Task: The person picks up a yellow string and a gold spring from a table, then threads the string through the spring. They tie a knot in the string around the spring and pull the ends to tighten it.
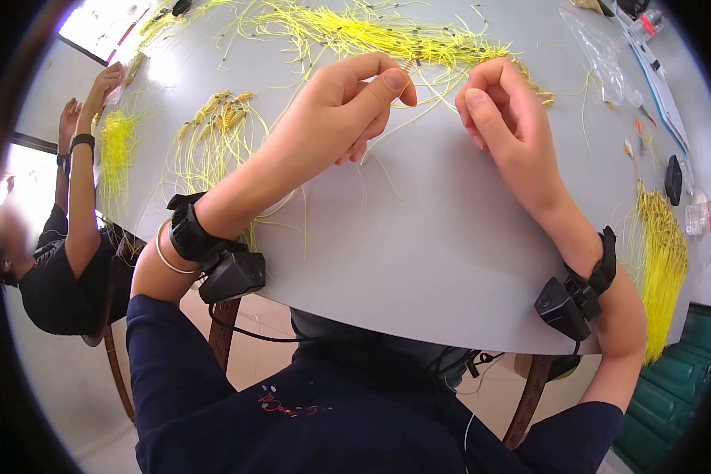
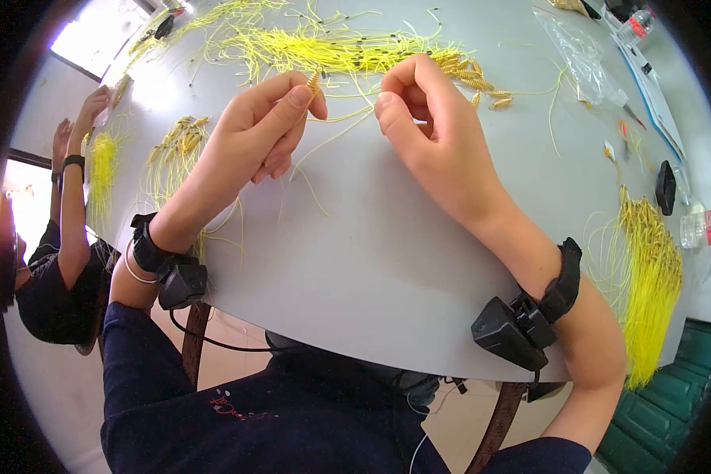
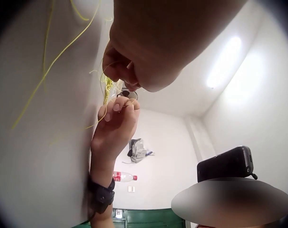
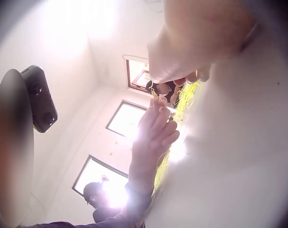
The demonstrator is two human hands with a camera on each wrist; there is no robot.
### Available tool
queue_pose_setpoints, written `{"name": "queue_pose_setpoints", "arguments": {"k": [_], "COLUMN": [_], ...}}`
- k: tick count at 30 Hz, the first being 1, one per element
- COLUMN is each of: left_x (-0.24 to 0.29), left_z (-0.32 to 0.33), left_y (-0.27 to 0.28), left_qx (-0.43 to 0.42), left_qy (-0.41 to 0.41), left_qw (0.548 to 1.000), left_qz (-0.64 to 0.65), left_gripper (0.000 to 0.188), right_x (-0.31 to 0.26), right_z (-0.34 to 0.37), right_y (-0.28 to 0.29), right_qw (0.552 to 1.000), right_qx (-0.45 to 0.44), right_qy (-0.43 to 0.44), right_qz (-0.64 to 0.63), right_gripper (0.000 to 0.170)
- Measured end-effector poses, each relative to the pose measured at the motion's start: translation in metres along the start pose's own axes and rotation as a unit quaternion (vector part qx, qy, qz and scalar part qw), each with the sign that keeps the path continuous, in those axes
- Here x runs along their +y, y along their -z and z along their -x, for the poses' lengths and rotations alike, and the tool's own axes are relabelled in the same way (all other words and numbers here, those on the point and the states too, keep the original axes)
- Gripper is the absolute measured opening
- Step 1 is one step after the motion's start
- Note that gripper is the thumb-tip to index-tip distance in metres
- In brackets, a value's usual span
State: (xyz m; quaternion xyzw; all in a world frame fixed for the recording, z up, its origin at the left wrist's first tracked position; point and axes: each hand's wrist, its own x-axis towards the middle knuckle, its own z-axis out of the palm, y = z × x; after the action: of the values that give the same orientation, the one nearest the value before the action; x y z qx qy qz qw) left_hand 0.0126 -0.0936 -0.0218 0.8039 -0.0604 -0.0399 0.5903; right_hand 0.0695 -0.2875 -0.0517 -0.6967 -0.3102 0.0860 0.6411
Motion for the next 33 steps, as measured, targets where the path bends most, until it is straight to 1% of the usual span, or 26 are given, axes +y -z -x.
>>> {"name": "queue_pose_setpoints", "arguments": {"k": [5, 7, 8, 10, 19, 33], "left_x": [0.002, 0.003, 0.0022, -0.0003, 0.0014, 0.0011], "left_z": [-0.0003, 0.0002, -0.0002, -0.0014, -0.0013, -0.0007], "left_y": [-0.0024, -0.0037, -0.0036, -0.0032, -0.0023, -0.0027], "left_qx": [0.001, 0.037, 0.037, 0.06, 0.043, 0.032], "left_qy": [0.002, 0.013, 0.013, -0.003, 0.01, 0.015], "left_qw": [1.0, 0.999, 0.999, 0.998, 0.999, 0.999], "left_qz": [-0.023, -0.011, -0.011, 0.005, 0.006, -0.002], "left_gripper": [0.033, 0.033, 0.033, 0.032, 0.032, 0.033], "right_x": [-0.0055, -0.0062, -0.0066, -0.0074, -0.009, -0.0081], "right_z": [0.0021, 0.003, 0.0034, 0.004, 0.0054, 0.0058], "right_y": [0.0017, 0.0019, 0.0018, 0.0016, 0.0016, 0.0007], "right_qw": [1.0, 0.999, 0.999, 0.999, 0.998, 0.998], "right_qx": [-0.005, -0.009, -0.009, -0.018, -0.042, -0.05], "right_qy": [0.006, 0.011, 0.011, 0.033, 0.042, 0.041], "right_qz": [-0.023, -0.034, -0.035, -0.033, -0.019, -0.016], "right_gripper": [0.008, 0.006, 0.006, 0.006, 0.006, 0.006]}}
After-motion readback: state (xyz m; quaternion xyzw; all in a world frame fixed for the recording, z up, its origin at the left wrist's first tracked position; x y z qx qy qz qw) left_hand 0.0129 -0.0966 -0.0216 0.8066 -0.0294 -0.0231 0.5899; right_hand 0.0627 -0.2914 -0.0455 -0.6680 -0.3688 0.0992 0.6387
